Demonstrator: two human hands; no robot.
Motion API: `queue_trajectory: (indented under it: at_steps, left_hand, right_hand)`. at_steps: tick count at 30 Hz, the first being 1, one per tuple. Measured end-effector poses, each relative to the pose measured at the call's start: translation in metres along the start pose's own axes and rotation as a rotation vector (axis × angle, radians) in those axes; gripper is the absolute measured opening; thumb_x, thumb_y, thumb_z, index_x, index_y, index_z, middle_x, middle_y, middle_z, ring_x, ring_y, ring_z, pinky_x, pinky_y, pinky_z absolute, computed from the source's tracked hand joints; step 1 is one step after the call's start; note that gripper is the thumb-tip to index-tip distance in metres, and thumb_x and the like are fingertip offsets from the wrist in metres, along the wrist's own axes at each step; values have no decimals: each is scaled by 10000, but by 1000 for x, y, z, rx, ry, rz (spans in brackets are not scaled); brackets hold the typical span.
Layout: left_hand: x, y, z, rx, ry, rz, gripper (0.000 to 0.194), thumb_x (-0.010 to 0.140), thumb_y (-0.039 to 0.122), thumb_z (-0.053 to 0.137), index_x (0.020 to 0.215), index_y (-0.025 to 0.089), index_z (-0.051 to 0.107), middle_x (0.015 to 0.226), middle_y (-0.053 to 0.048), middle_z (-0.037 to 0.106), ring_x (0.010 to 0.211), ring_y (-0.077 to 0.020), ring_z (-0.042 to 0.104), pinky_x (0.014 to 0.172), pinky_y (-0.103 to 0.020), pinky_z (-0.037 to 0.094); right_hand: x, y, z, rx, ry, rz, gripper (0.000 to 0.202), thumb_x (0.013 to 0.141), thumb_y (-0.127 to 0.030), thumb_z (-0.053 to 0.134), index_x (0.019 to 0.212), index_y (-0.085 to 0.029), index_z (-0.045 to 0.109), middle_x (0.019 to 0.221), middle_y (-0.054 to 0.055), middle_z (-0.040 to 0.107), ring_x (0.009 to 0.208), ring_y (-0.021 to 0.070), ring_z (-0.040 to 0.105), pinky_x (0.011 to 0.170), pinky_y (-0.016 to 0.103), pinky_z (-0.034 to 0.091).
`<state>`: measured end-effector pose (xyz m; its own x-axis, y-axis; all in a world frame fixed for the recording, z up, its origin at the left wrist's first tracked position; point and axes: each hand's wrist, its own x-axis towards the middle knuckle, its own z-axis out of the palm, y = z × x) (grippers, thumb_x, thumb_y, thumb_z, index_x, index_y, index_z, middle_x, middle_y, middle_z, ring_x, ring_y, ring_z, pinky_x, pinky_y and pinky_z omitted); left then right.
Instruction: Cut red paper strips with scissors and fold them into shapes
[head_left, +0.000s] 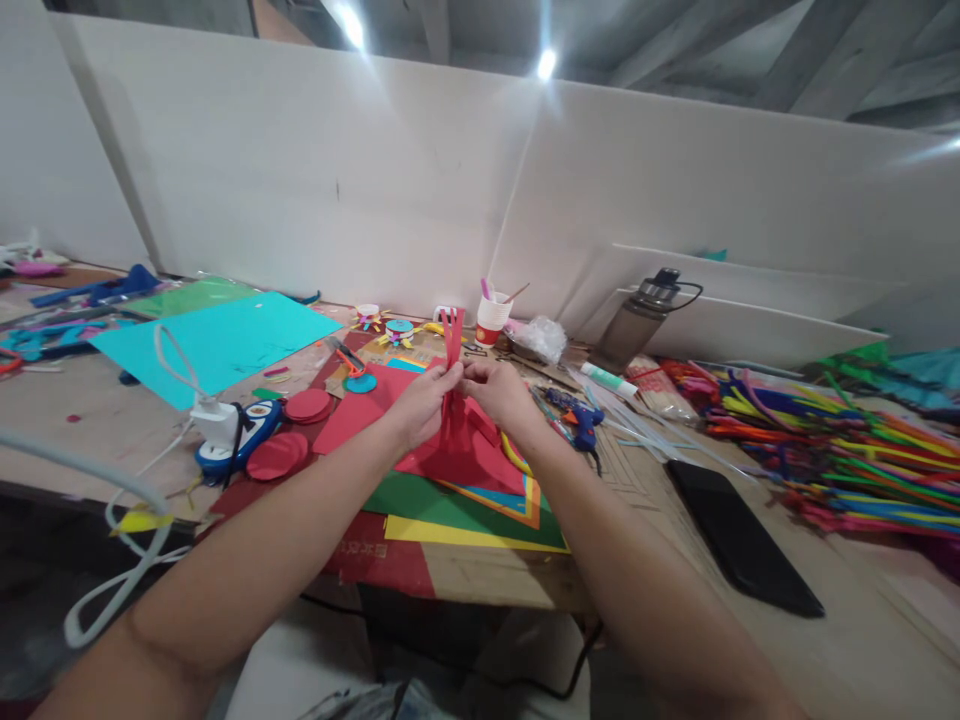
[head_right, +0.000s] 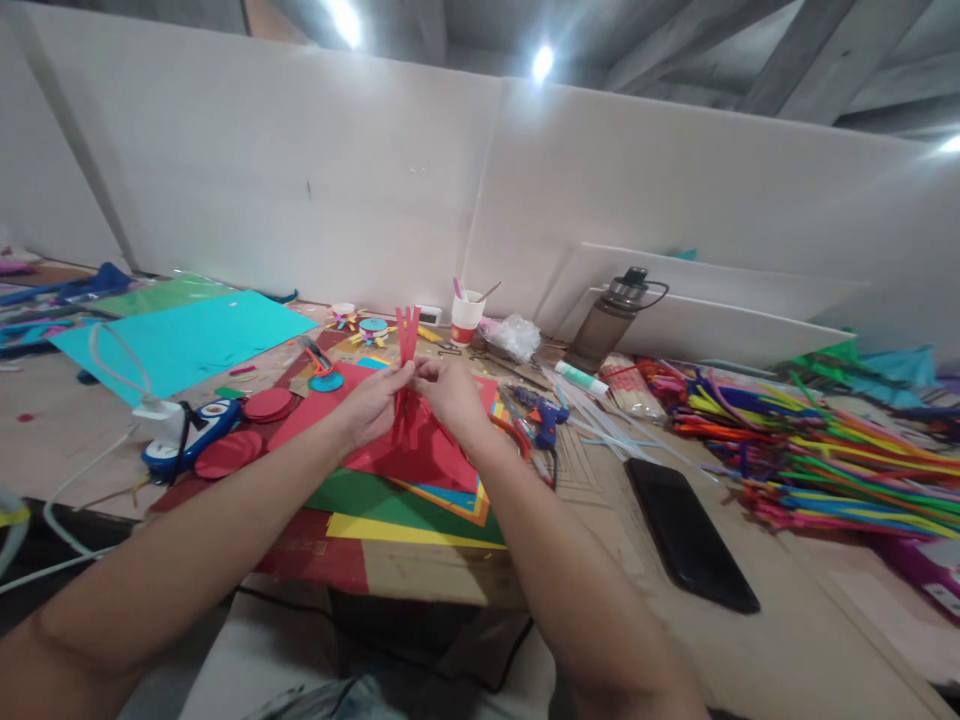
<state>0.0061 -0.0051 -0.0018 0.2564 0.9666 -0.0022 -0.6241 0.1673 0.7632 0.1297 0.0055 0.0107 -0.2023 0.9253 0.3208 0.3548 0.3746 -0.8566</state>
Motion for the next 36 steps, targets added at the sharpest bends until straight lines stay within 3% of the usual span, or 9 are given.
queue_trajectory:
  at_steps: [7,10,13,17,20,23,28,32,36]
  left_hand:
    - [1,3,0,-5,46,51,108,881,144,605,831,106,692,851,-78,709,808,-127,661,803,-227,490]
    - [4,6,-2,9,-2,104,122,882,202,613,838,123,694,838,-72,710,812,-142,659,809,-251,497]
    - [1,7,-3,67,-51,110,165,861,279,655,791,130,655,698,-34,643,652,-112,599,685,-232,491]
    - [-9,8,-1,127,-208,-78,301,829,397,688,727,155,539,557,50,446,437,-50,368,444,-172,338]
    - [-13,9,0,160,-301,-203,335,823,430,687,731,161,510,542,65,395,408,-35,301,401,-148,254]
    - [-13,12,-1,202,-336,-249,328,839,457,658,775,152,555,574,35,464,432,-55,395,423,-168,328]
    - [-11,16,-3,170,-367,-312,441,886,566,524,790,142,600,648,-27,559,497,-100,500,542,-261,474]
    - [-10,15,-5,145,-352,-311,303,877,426,611,788,136,599,647,-14,555,497,-84,489,539,-237,469]
    - [-11,14,-5,175,-366,-286,199,838,305,679,806,116,622,707,-63,624,587,-132,602,613,-277,520]
  right_hand:
    - [-4,-2,2,-90,1,-59,146,740,-279,658,624,-190,664,881,37,708,822,201,611,808,341,435]
    - [-5,-5,1,-131,169,-89,164,785,-347,643,825,-198,697,936,61,684,851,204,591,819,352,439]
    - [-4,-7,-1,-126,319,-70,285,822,-413,602,975,-180,664,941,81,646,875,205,571,810,346,445]
    - [-4,-6,-1,174,36,18,371,857,-536,515,833,-186,634,737,35,613,711,165,560,646,284,442]
    - [-5,-6,-1,357,-19,104,415,791,-593,587,779,-180,627,586,-15,538,570,131,500,543,260,394]
    - [-7,-10,-4,475,-33,198,404,719,-571,682,778,-178,610,509,-43,500,449,106,446,460,250,358]
    - [-9,-14,-11,609,-75,257,384,709,-532,731,784,-197,558,550,-13,587,406,122,508,407,250,398]
    - [-7,-14,-13,617,-59,289,341,727,-478,739,790,-191,565,523,-19,568,403,135,527,396,253,407]
    - [-8,-16,-12,589,-73,312,295,779,-456,686,869,-187,603,508,-32,540,361,137,490,368,270,389]
